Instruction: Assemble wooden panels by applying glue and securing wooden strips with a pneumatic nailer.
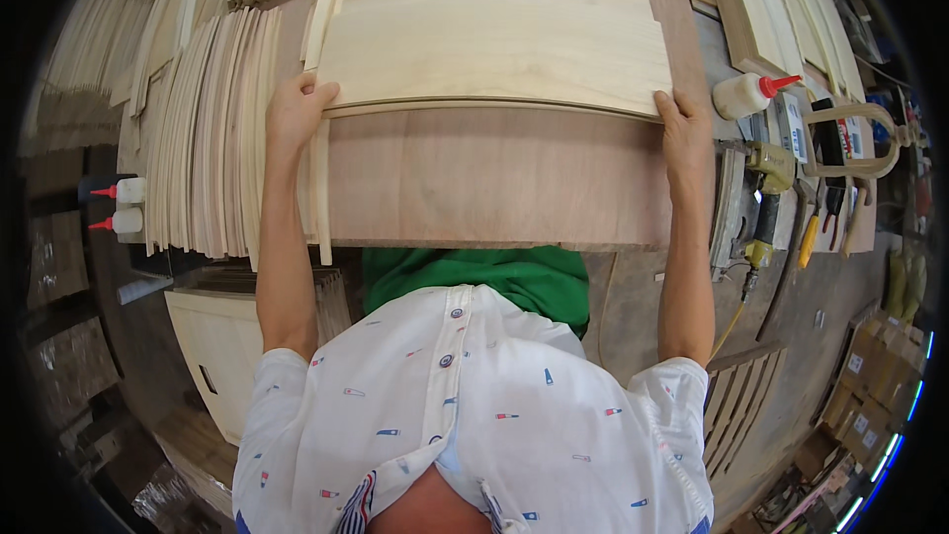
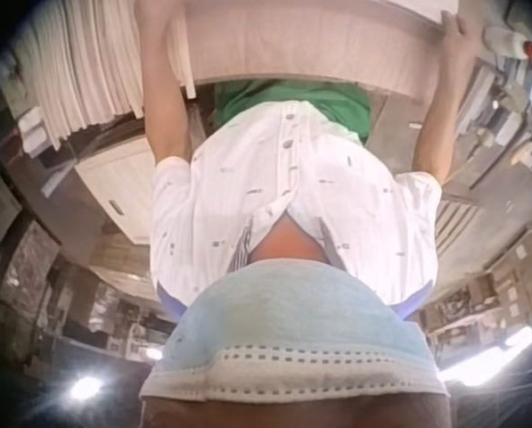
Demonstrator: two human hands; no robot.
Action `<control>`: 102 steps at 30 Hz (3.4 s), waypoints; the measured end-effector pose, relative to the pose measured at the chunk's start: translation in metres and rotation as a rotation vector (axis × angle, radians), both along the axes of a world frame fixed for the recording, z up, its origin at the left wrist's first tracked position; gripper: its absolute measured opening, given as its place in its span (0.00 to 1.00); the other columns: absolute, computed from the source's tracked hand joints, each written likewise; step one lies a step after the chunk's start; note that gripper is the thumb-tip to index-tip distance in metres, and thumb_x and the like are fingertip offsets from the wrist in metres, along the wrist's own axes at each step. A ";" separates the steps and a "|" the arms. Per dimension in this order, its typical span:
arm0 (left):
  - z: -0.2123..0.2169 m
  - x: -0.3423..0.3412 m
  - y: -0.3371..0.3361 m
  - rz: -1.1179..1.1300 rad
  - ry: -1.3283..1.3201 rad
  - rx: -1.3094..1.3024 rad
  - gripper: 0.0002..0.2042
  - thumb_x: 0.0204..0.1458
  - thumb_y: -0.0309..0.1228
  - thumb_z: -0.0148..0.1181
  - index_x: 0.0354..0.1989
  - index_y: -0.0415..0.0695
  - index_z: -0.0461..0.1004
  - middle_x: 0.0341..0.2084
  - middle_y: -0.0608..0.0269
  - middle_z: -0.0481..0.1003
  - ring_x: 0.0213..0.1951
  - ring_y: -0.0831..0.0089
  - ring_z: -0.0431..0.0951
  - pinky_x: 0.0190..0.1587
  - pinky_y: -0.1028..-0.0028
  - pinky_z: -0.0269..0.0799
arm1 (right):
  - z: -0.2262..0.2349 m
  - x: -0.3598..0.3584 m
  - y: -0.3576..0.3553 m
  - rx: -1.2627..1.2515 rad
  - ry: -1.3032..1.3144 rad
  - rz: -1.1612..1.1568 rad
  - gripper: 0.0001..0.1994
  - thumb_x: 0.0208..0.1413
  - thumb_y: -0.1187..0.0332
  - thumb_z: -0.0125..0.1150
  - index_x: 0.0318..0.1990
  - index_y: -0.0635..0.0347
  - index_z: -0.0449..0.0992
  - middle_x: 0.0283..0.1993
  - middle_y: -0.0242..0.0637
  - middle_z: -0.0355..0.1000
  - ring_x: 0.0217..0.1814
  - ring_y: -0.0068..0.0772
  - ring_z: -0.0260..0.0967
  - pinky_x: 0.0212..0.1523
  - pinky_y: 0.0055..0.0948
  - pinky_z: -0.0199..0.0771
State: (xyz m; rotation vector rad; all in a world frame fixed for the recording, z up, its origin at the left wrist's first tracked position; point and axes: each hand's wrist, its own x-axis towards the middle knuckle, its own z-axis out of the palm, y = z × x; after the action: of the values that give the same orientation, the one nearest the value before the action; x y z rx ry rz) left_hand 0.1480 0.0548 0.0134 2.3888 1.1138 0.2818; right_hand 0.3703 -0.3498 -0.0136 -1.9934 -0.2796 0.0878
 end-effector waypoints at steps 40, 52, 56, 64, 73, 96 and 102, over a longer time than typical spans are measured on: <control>-0.016 -0.005 -0.049 -0.081 0.140 0.197 0.20 0.52 0.37 0.60 0.49 0.36 0.76 0.50 0.47 0.72 0.54 0.53 0.68 0.57 0.60 0.65 | -0.024 0.029 -0.019 -0.199 0.028 -0.025 0.20 0.58 0.64 0.60 0.53 0.70 0.73 0.49 0.41 0.74 0.51 0.29 0.69 0.54 0.25 0.65; -0.025 -0.020 -0.058 -0.143 0.040 0.233 0.21 0.53 0.34 0.60 0.53 0.34 0.72 0.55 0.48 0.68 0.58 0.53 0.64 0.60 0.62 0.61 | -0.010 0.007 -0.002 -0.242 0.011 -0.055 0.20 0.59 0.63 0.58 0.53 0.69 0.73 0.50 0.44 0.74 0.52 0.32 0.70 0.55 0.28 0.66; -0.019 -0.049 -0.083 -0.306 -0.078 0.244 0.21 0.49 0.32 0.62 0.52 0.36 0.72 0.56 0.46 0.66 0.58 0.49 0.63 0.61 0.56 0.57 | -0.011 -0.005 -0.016 -0.221 0.012 -0.006 0.21 0.59 0.63 0.58 0.55 0.69 0.72 0.50 0.44 0.74 0.52 0.32 0.70 0.56 0.28 0.66; -0.020 -0.097 -0.125 -0.744 0.023 -0.002 0.34 0.42 0.47 0.67 0.60 0.49 0.68 0.67 0.54 0.56 0.69 0.48 0.48 0.67 0.49 0.43 | -0.022 -0.046 -0.063 -0.331 -0.003 -0.139 0.23 0.57 0.65 0.61 0.58 0.67 0.70 0.52 0.42 0.71 0.52 0.32 0.68 0.56 0.29 0.66; -0.025 -0.093 -0.121 -0.713 -0.062 0.079 0.32 0.43 0.45 0.67 0.59 0.48 0.69 0.66 0.54 0.57 0.68 0.48 0.50 0.66 0.49 0.45 | -0.008 -0.053 -0.034 -0.285 0.023 -0.105 0.22 0.59 0.65 0.59 0.58 0.68 0.70 0.50 0.41 0.71 0.50 0.30 0.67 0.54 0.29 0.66; -0.021 -0.057 -0.145 -0.916 -0.006 0.050 0.35 0.41 0.40 0.70 0.59 0.41 0.67 0.67 0.52 0.57 0.69 0.48 0.50 0.67 0.49 0.42 | 0.002 -0.016 -0.072 -0.161 -0.059 -0.323 0.26 0.50 0.65 0.63 0.56 0.67 0.69 0.52 0.49 0.71 0.56 0.42 0.67 0.53 0.35 0.69; -0.023 -0.055 -0.144 -0.920 0.000 0.080 0.34 0.44 0.44 0.68 0.60 0.42 0.67 0.66 0.53 0.58 0.69 0.49 0.50 0.68 0.49 0.41 | 0.003 0.069 -0.082 -0.237 -0.329 -0.468 0.32 0.43 0.64 0.68 0.54 0.74 0.66 0.53 0.58 0.69 0.57 0.50 0.68 0.56 0.38 0.67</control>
State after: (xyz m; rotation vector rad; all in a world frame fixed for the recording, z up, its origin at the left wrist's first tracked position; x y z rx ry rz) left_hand 0.0927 -0.0895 -0.0094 2.6773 -0.0744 0.0014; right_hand 0.4390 -0.4314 -0.0106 -2.2553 -0.0032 -0.5300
